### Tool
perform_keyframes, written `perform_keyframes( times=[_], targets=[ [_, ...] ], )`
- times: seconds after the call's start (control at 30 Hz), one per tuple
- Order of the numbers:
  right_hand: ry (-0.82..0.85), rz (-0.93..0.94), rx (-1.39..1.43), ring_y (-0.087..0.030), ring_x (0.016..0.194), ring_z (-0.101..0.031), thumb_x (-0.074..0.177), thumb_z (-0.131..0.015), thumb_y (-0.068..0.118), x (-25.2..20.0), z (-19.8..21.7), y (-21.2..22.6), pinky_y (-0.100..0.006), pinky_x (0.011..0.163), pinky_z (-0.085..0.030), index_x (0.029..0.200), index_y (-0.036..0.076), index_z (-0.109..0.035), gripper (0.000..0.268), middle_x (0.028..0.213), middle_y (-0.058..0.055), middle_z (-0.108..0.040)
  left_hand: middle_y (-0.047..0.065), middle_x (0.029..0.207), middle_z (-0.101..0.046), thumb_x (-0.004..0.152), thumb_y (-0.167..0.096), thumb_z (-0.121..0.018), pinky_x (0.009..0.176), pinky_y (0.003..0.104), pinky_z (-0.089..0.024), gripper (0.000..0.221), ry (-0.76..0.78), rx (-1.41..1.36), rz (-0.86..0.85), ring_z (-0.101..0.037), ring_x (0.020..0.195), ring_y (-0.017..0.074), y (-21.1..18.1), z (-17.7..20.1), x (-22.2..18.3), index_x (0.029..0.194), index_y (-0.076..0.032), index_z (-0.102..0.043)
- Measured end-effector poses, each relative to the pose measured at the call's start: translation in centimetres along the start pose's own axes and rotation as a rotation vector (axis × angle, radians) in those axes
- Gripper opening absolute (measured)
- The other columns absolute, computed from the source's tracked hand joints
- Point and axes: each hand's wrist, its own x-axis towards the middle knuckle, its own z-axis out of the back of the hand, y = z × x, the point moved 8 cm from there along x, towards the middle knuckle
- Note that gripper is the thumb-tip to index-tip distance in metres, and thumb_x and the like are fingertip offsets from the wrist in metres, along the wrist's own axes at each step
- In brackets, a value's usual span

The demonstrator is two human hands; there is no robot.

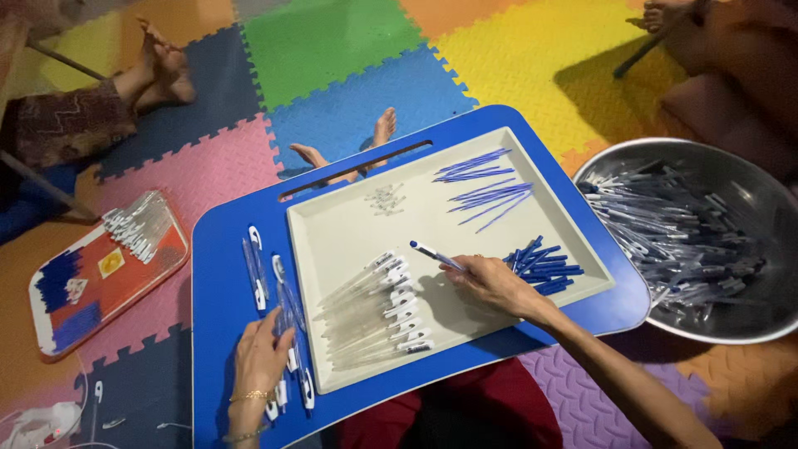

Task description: The person assembles pens by hand, inserting ink cartridges into clear barrels and then pressing caps onto the ends.

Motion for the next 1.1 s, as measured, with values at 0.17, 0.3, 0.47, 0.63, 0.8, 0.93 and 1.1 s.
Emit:
perform_keyframes(
  times=[0.17,0.3,0.47,0.63,0.8,0.93,1.1],
  targets=[
    [-0.028,0.027,0.061,-0.022,0.096,-0.078,0.111,-0.056,0.034,-1.7,1.8,2.6,-0.038,0.078,-0.055,0.138,0.016,-0.073,0.036,0.117,-0.005,-0.083,0.008,0.114,-0.079,0.105,-0.041,-0.065,0.1,0.053,-0.058,0.053,-0.112,-0.019,0.033,-0.074,0.109,0.0343,-0.3,1.3,-0.5,0.155,-0.022,-0.065],
    [-0.061,0.185,0.097,-0.021,0.103,-0.081,0.11,-0.055,0.039,-1.4,1.0,2.3,-0.037,0.084,-0.061,0.141,0.014,-0.071,0.043,0.12,-0.006,-0.084,0.006,0.106,-0.081,0.105,-0.026,-0.067,0.092,0.056,-0.063,0.048,-0.069,0.043,0.063,-0.076,0.106,0.0349,-1.4,1.8,-0.1,0.153,-0.024,-0.063],
    [-0.061,0.16,0.163,-0.018,0.101,-0.087,0.11,-0.057,0.037,-2.2,1.3,3.6,-0.033,0.083,-0.067,0.138,0.013,-0.073,0.04,0.113,-0.008,-0.088,0.011,0.108,-0.084,0.105,-0.024,-0.059,0.091,0.059,-0.063,0.053,0.083,0.131,0.201,-0.08,0.105,0.041,-3.6,2.8,-0.1,0.158,-0.019,-0.055],
    [-0.093,0.084,0.223,-0.014,0.097,-0.086,0.108,-0.06,0.032,-2.7,1.5,1.8,-0.033,0.09,-0.066,0.14,0.015,-0.074,0.038,0.112,-0.004,-0.089,0.007,0.099,-0.088,0.095,-0.03,-0.062,0.097,0.054,-0.059,0.053,-0.037,0.063,0.109,-0.079,0.11,0.0368,2.1,1.2,1.8,0.146,-0.016,-0.069],
    [-0.144,-0.046,0.357,-0.012,0.075,-0.08,0.107,-0.061,0.03,-3.6,1.2,5.0,-0.031,0.076,-0.065,0.131,0.011,-0.08,0.036,0.099,-0.004,-0.09,0.019,0.133,-0.078,0.097,-0.014,-0.075,0.09,0.043,-0.069,0.05,-0.119,-0.971,0.17,-0.074,0.121,0.0253,-1.9,4.5,-2.7,0.144,0.0,-0.068],
    [-0.089,0.039,0.565,-0.024,0.076,-0.079,0.109,-0.064,0.025,-3.0,-1.4,9.9,-0.041,0.077,-0.067,0.131,0.002,-0.08,0.036,0.091,-0.018,-0.089,0.025,0.136,-0.075,0.106,-0.013,-0.072,0.089,0.046,-0.067,0.044,-0.092,-1.161,-0.17,-0.07,0.12,0.0275,-10.4,6.4,-3.1,0.146,0.004,-0.065],
    [-0.009,0.088,0.592,-0.026,0.083,-0.08,0.109,-0.063,0.023,-1.1,-6.3,11.7,-0.04,0.075,-0.067,0.14,-0.001,-0.076,0.041,0.107,-0.021,-0.088,0.021,0.125,-0.08,0.106,-0.013,-0.074,0.094,0.047,-0.068,0.038,-0.12,-1.149,-0.353,-0.071,0.114,0.0213,-14.7,7.1,-3.2,0.141,0.001,-0.07]
  ],
)
